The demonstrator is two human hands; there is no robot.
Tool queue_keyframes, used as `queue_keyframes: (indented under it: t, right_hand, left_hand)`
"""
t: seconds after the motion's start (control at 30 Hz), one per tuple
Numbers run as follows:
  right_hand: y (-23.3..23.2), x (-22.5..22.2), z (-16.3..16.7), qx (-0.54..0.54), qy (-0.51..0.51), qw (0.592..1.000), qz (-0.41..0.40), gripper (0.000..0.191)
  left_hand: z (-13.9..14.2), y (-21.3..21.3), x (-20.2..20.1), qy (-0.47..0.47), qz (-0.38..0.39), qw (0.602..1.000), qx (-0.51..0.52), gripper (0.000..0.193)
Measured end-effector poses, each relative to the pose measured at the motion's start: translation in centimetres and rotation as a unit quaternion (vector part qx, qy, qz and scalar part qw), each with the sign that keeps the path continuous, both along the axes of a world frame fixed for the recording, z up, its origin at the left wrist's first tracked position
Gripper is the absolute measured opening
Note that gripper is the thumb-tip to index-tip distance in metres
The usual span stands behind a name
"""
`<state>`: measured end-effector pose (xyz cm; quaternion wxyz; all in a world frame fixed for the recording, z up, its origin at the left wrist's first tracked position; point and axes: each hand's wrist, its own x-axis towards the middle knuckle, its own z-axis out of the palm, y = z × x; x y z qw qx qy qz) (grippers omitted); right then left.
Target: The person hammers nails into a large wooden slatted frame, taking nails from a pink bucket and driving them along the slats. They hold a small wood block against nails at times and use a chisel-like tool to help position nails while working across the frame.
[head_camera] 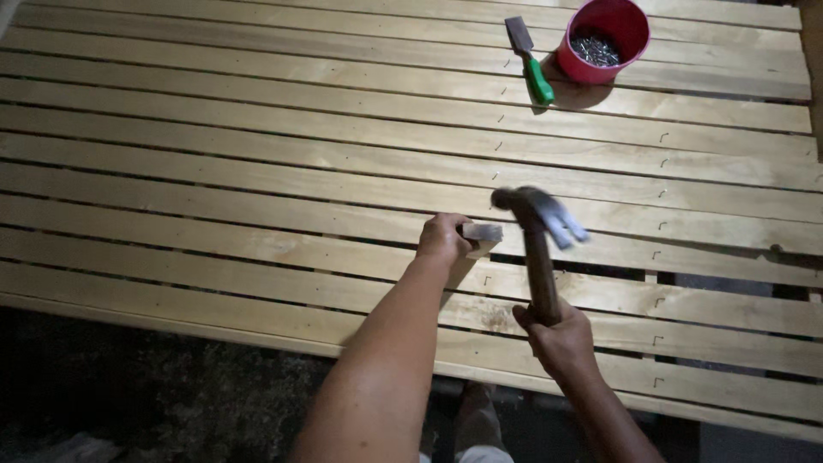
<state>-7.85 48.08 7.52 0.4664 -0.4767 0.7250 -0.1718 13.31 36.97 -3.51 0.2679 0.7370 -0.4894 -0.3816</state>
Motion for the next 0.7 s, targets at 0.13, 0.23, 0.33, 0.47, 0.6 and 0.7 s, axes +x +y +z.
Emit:
queue_keyframes:
  t: [0.13,0.23,0.33,0.47,0.6,0.7]
  right_hand:
    - [1.4,-1.8,-1.3,-0.084,0.002,0.996,0.005,0.028]
    - [3.2,-3.3,-4.4,-0.069,-0.033,0.996,-0.055,0.027]
    - [5.2,-4.1,-8.8,-0.045,-0.094,0.989,-0.106,0.011]
    - [8.2,-3.3,-15.1,0.018,-0.169,0.966,-0.195,0.023]
    - [10.2,-1.9,-18.9,0.037,-0.064,0.986,-0.151,0.025]
    - [9.5,-0.5,-19.9,0.086,-0.013,0.987,-0.138,0.022]
  left_hand:
    - [0.7,0.3,0.0,0.018,-0.005,1.0,0.0,0.043]
    - [1.2,0.3,0.2,-0.005,-0.031,0.999,-0.011,0.039]
    - [1.5,0.3,0.5,0.017,-0.041,0.999,0.023,0.04]
    - [1.4,0.6,0.7,-0.004,-0.053,0.998,-0.021,0.035]
    - [1.3,0.7,0.7,-0.004,-0.043,0.999,-0.027,0.037]
    - [1.4,0.4,0.6,-0.013,-0.039,0.998,-0.039,0.034]
